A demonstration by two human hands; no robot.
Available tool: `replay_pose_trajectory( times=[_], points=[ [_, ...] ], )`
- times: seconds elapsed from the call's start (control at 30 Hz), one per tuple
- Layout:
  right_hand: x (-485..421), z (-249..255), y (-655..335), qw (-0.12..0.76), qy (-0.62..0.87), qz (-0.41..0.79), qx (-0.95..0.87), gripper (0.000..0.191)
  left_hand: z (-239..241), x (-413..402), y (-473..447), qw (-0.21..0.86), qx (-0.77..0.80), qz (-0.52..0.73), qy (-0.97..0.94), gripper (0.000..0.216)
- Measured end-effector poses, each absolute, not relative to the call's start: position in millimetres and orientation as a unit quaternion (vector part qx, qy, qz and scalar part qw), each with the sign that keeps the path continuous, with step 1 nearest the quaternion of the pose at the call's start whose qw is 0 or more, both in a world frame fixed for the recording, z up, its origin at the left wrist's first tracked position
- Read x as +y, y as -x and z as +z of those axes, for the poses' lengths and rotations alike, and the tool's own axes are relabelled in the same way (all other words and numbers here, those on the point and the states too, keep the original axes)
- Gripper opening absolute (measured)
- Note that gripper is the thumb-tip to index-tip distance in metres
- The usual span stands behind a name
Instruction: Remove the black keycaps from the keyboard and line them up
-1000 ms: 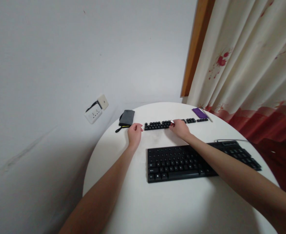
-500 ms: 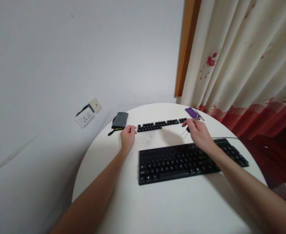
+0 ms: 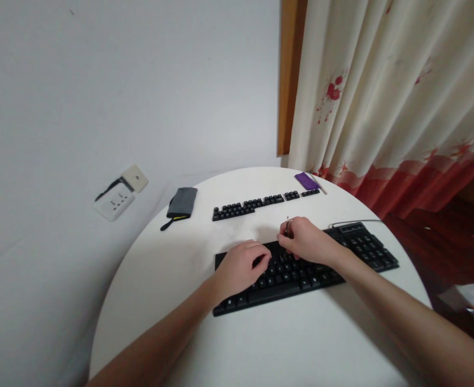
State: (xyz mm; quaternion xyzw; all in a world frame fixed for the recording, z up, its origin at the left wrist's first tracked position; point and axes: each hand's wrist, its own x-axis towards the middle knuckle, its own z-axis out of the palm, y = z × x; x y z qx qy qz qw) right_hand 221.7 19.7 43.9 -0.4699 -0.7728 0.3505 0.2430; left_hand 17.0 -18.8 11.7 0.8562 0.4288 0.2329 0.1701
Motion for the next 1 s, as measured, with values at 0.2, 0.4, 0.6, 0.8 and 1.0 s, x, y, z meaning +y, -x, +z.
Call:
replay_pose_trajectory(
  times=[0.2,0.4,0.6,0.8,1.0],
  points=[
    [11.3,45.0,-219.4,0.231,0.474,0.407,-0.746,0.018,11.0,-15.6,-14.1,0.167,0.434,0.225,-0.856,0.019],
    [7.3,42.0,-217.3,0.205,0.459,0.359,-0.787,0.023,9.2,-15.4,-14.6,0.165,0.428,0.225,-0.859,0.020],
    [21.0,33.8,-224.7,0.194,0.453,0.488,-0.720,0.017,6.8,-15.0,-12.5,0.168,0.425,0.232,-0.859,0.019],
    [41.2,27.7,-232.4,0.185,0.447,0.589,-0.647,0.019,7.5,-15.4,-13.4,0.172,0.422,0.234,-0.859,0.020],
    [42.9,21.4,-218.5,0.381,0.376,0.548,-0.643,0.028,3.7,-9.1,-7.9,0.206,0.476,0.313,-0.796,0.026]
  ],
)
